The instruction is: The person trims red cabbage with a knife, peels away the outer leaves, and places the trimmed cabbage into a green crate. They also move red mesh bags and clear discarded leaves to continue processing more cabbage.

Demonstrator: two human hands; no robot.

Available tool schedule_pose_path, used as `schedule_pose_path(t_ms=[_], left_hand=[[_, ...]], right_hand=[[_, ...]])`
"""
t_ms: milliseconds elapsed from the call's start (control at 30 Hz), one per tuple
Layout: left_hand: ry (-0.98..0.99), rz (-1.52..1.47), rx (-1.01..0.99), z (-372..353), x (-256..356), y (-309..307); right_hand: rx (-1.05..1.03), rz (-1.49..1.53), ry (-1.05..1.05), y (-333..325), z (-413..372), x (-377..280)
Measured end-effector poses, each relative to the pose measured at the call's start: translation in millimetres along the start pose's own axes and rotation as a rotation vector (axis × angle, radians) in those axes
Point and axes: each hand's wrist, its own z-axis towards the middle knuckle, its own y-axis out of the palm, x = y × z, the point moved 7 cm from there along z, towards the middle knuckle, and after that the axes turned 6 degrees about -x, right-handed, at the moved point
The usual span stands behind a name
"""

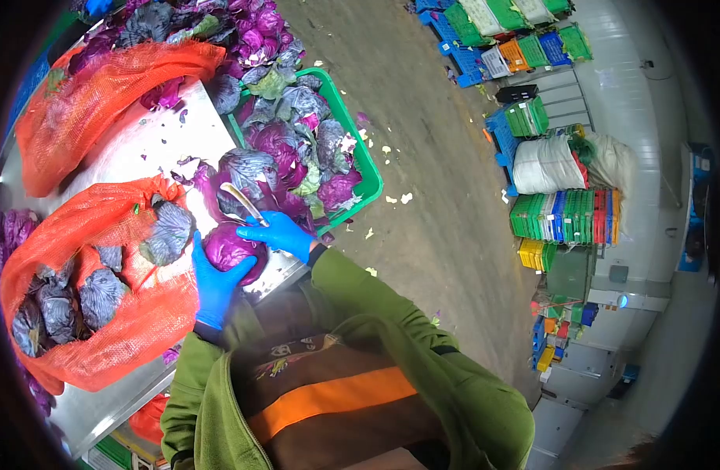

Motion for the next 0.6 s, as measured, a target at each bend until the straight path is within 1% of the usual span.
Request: schedule_pose_path(t_ms=[133, 200, 233, 267, 333, 400, 467, 500, 533, 567, 600], left_hand=[[-0.004, 0.081, 0.003, -2.8, -1.3, -1.5], [-0.014, 0.092, -0.007, -3.5, -4.3, -0.2], [0.003, 0.107, 0.007, -1.6, -7.4, 0.8], [0.020, 0.122, 0.022, 0.3, -8.6, 1.3], [0.016, 0.147, 0.002, 1.4, -3.5, 0.3], [0.012, 0.173, -0.014, 1.2, -1.7, -0.5], [-0.002, 0.204, -0.018, 4.6, -0.3, 1.1], [0.004, 0.197, -0.013, 5.7, -0.7, 1.4], [0.046, 0.160, -0.011, 4.9, -1.9, -0.6], [0.084, 0.125, -0.008, 2.4, -4.3, -4.5], [0.080, 0.125, 0.000, -0.6, -7.9, -10.4]], right_hand=[[-0.010, -0.009, -0.019, -10.9, 19.2, 6.9], [-0.123, -0.116, 0.017, -12.6, 19.8, 3.3], [-0.053, -0.286, -0.133, -15.2, 32.1, 10.9], [-0.051, -0.289, -0.132, -14.3, 28.9, 2.7], [0.031, -0.715, -0.065, -9.8, 16.5, -21.6], [0.064, -0.723, -0.042, -13.2, 23.3, -8.3], [0.117, -0.761, -0.200, -18.9, 31.7, -5.3], [0.162, -0.778, -0.192, -20.8, 34.2, -2.9], [0.162, -0.785, -0.198, -21.1, 33.6, 1.4], [0.198, -0.588, -0.174, -22.9, 30.4, 7.6], [0.227, -0.388, -0.148, -19.1, 21.6, 3.5]])
